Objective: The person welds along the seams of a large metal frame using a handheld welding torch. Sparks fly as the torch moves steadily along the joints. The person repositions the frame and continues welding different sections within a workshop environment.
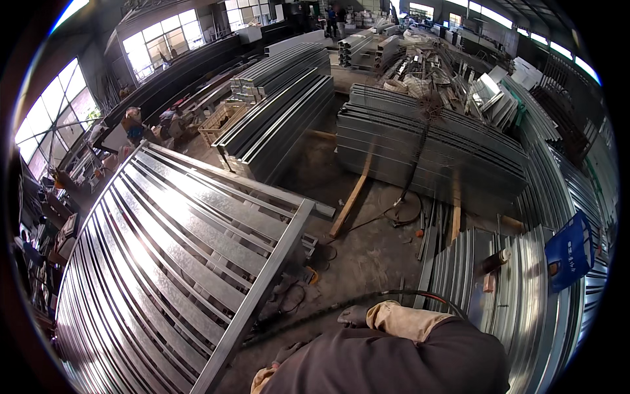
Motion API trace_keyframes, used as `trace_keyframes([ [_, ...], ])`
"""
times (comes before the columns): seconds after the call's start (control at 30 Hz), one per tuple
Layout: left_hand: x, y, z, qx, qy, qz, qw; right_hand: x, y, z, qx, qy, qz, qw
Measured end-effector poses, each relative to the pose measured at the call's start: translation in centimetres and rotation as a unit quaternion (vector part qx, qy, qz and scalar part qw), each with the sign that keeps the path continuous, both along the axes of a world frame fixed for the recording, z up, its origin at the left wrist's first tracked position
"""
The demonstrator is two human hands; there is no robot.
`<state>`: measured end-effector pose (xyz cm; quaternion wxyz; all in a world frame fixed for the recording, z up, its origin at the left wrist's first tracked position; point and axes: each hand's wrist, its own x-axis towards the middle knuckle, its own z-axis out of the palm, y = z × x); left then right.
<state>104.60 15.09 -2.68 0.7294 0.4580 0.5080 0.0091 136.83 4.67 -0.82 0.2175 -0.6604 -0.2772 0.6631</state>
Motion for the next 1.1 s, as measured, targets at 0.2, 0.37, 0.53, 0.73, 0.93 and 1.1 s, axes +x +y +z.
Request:
trace_keyframes([
  [0.2,2.3,2.0,3.0,-0.002,-0.100,0.091,0.991,1.6,6.1,6.5,0.074,0.348,-0.111,0.928],
  [0.37,13.7,3.7,12.6,0.122,-0.218,0.099,0.963,4.2,10.2,5.4,0.240,0.265,0.035,0.933],
  [0.53,23.2,4.0,15.1,0.137,-0.290,0.040,0.946,9.0,10.0,13.2,0.371,0.176,0.097,0.907],
  [0.73,31.9,3.0,12.7,0.233,-0.225,-0.091,0.942,18.2,6.2,8.9,0.404,0.095,0.080,0.906],
  [0.93,37.6,3.8,12.9,0.149,-0.183,-0.154,0.960,24.4,3.1,4.5,0.380,0.077,-0.018,0.921],
  [1.1,39.5,6.5,12.3,0.078,-0.143,-0.185,0.969,28.6,0.3,1.9,0.182,0.201,-0.339,0.901],
])
